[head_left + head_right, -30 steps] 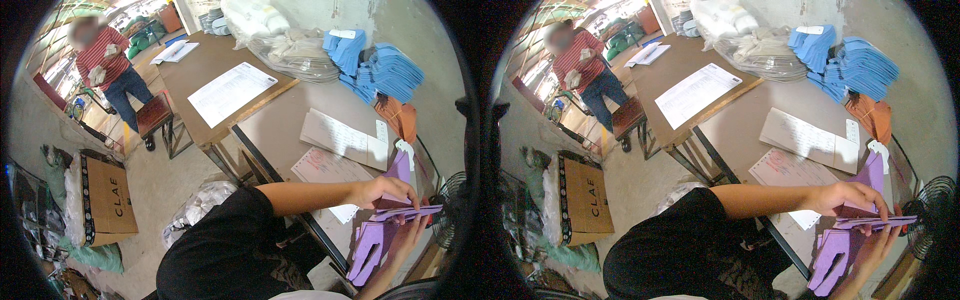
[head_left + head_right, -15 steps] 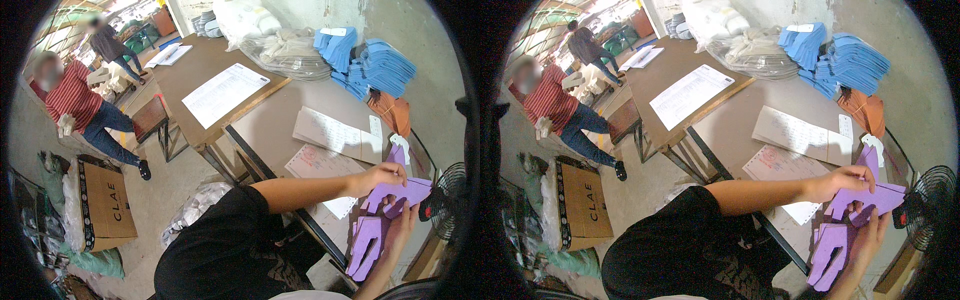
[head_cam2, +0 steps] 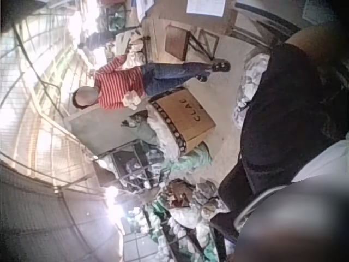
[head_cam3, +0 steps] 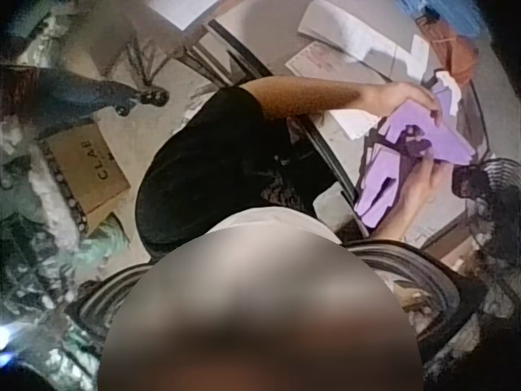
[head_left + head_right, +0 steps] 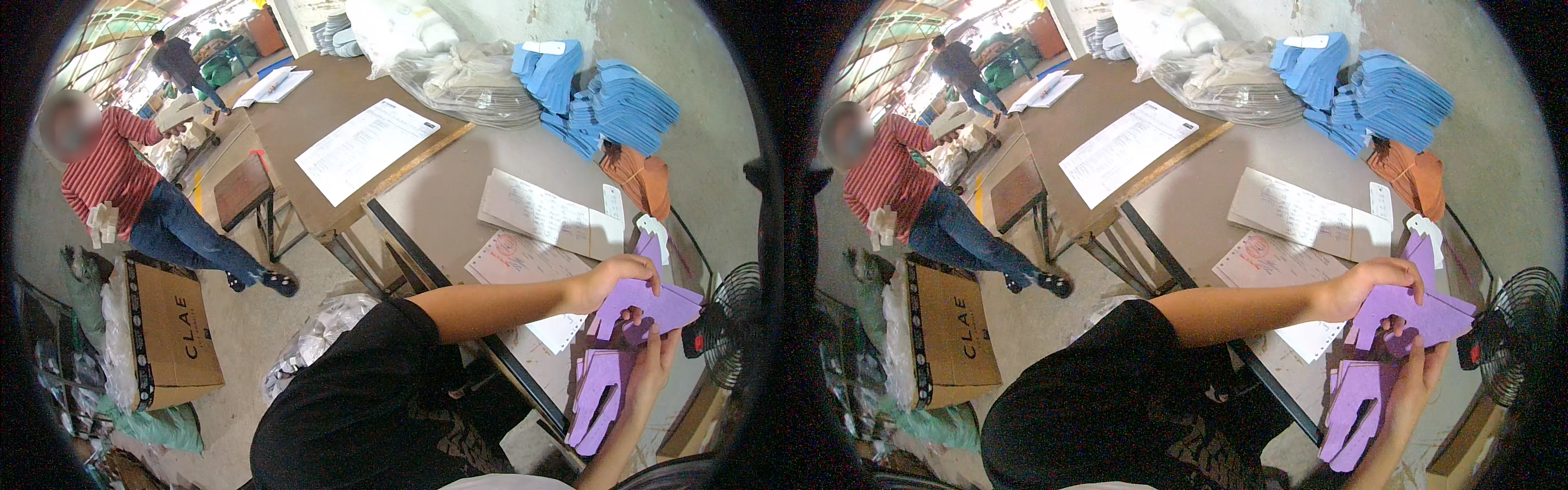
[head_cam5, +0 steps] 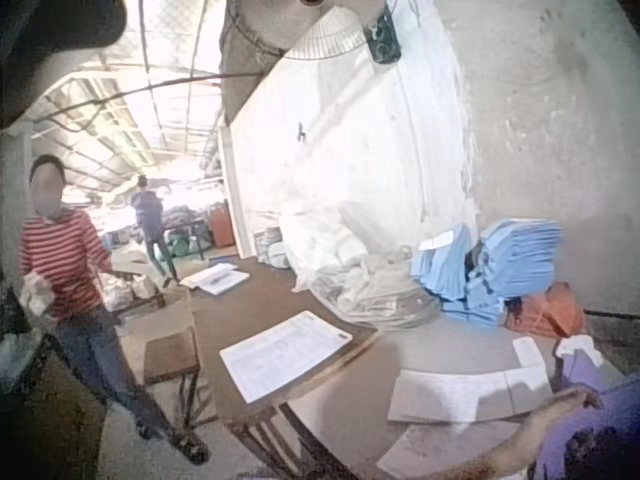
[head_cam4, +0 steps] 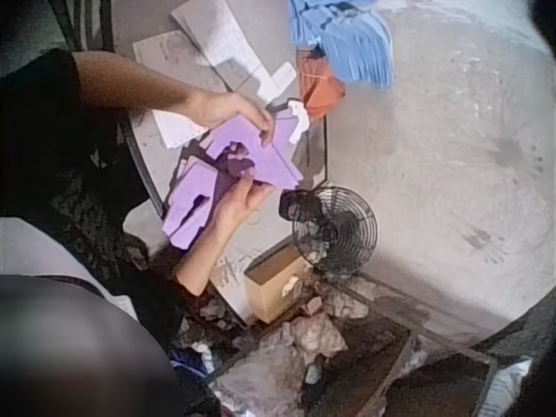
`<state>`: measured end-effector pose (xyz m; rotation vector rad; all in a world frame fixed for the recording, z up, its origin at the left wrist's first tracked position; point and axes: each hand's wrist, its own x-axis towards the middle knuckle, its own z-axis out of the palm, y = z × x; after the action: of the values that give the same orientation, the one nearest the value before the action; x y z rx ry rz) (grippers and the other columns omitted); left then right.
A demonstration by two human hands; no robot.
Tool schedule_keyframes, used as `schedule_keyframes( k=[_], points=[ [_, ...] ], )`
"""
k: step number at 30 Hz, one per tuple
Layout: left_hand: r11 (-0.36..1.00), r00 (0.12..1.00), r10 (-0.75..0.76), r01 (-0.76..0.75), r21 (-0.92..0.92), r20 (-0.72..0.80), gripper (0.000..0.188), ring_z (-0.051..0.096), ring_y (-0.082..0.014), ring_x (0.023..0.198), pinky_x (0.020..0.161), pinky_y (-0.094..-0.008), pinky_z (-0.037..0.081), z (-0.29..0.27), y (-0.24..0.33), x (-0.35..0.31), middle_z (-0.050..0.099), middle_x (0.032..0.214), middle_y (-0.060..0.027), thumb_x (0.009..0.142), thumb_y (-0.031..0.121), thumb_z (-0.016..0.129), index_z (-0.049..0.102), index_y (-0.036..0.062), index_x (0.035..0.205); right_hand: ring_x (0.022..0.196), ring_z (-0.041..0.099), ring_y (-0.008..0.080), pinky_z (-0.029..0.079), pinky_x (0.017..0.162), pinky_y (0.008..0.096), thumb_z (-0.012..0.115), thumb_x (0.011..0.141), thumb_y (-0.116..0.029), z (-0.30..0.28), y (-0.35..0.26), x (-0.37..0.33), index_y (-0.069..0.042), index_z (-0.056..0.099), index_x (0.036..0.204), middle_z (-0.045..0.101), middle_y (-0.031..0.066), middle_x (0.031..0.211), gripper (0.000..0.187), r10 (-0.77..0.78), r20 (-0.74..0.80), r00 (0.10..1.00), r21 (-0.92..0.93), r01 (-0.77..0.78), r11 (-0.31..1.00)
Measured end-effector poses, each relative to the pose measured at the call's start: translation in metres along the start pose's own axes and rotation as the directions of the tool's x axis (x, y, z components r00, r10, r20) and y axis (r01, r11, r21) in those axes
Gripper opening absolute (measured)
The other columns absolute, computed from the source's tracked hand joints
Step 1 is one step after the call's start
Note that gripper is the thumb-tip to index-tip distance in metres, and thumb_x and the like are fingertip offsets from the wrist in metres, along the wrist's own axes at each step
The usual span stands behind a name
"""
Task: The person repeatedly picks up, separates, and restacks purple and pink fabric pieces on a table. They handle the pieces one by one, aligning edges and occasionally flipping them over. A coworker is visible in the background handling other items.
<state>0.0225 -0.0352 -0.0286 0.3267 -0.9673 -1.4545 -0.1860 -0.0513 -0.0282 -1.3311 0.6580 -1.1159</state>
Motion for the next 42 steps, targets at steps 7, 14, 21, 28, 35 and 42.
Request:
schedule_keyframes(
  k=[7,14,21,28,35,42],
  points=[
    [1.0,1.0,-0.005,0.005,-0.006,-0.008,0.038,0.071,-0.0274,0.072,0.062,-0.0339,0.051,-0.001,-0.002,0.0,0.054,0.104,-0.0105,0.103,0.036,0.051,0.064,0.0003,0.105,0.119,0.057,0.0226,0.045,0.107,0.0405,0.049,0.11,-0.01,0.0,-0.001,0.0,-0.007,0.029,0.161,0.055,0.0129,0.14,0.054,0.002,0.034,0.999,-0.02,-0.002,1.0],
    [1.0,1.0,-0.003,0.003,-0.026,0.005,0.035,0.071,-0.027,0.074,0.063,-0.0336,0.051,0.0,-0.002,0.001,0.055,0.104,-0.0108,0.103,0.033,0.05,0.064,0.0005,0.106,0.107,0.06,0.0243,0.052,0.098,0.0453,0.048,0.111,-0.01,0.008,-0.005,-0.001,-0.013,0.026,0.162,0.057,0.0132,0.129,0.056,0.005,0.044,0.999,0.043,-0.007,0.999],
    [1.0,1.0,-0.013,0.012,-0.027,-0.019,0.035,0.071,-0.0276,0.071,0.062,-0.0345,0.052,0.001,0.0,0.0,0.056,0.105,-0.0116,0.102,0.032,0.05,0.064,0.0003,0.105,0.108,0.06,0.026,0.052,0.097,0.0455,0.048,0.11,-0.009,0.012,-0.006,-0.002,-0.012,0.028,0.16,0.057,0.0134,0.128,0.054,0.033,0.005,0.999,0.059,-0.033,0.998],
    [1.0,1.0,0.002,-0.002,-0.02,-0.013,0.037,0.071,-0.0275,0.072,0.063,-0.0343,0.052,0.0,-0.003,0.0,0.054,0.103,-0.0105,0.101,0.034,0.051,0.065,0.0,0.104,0.11,0.059,0.0249,0.049,0.102,0.0444,0.048,0.11,-0.008,0.007,-0.002,0.0,-0.01,0.029,0.159,0.055,0.0139,0.133,0.053,0.041,0.145,0.989,0.175,-0.066,0.982],
    [1.0,1.0,0.012,-0.012,-0.028,0.001,0.037,0.07,-0.0275,0.072,0.063,-0.0353,0.052,-0.002,-0.004,0.002,0.054,0.103,-0.0112,0.102,0.033,0.05,0.065,-0.001,0.103,0.111,0.059,0.0243,0.049,0.103,0.0433,0.05,0.11,-0.008,0.004,-0.001,0.001,-0.008,0.028,0.159,0.055,0.0134,0.133,0.054,0.002,0.04,0.999,0.053,-0.004,0.999],
    [1.0,1.0,-0.005,0.004,-0.025,-0.018,0.034,0.069,-0.0272,0.068,0.061,-0.0349,0.049,0.001,-0.003,0.001,0.057,0.106,-0.0115,0.102,0.032,0.048,0.065,0.0023,0.103,0.111,0.06,0.0247,0.049,0.104,0.0435,0.048,0.11,-0.007,0.009,-0.005,-0.001,-0.008,0.027,0.16,0.055,0.0136,0.135,0.054,0.041,0.032,0.999,0.082,-0.043,0.996]
  ],
)
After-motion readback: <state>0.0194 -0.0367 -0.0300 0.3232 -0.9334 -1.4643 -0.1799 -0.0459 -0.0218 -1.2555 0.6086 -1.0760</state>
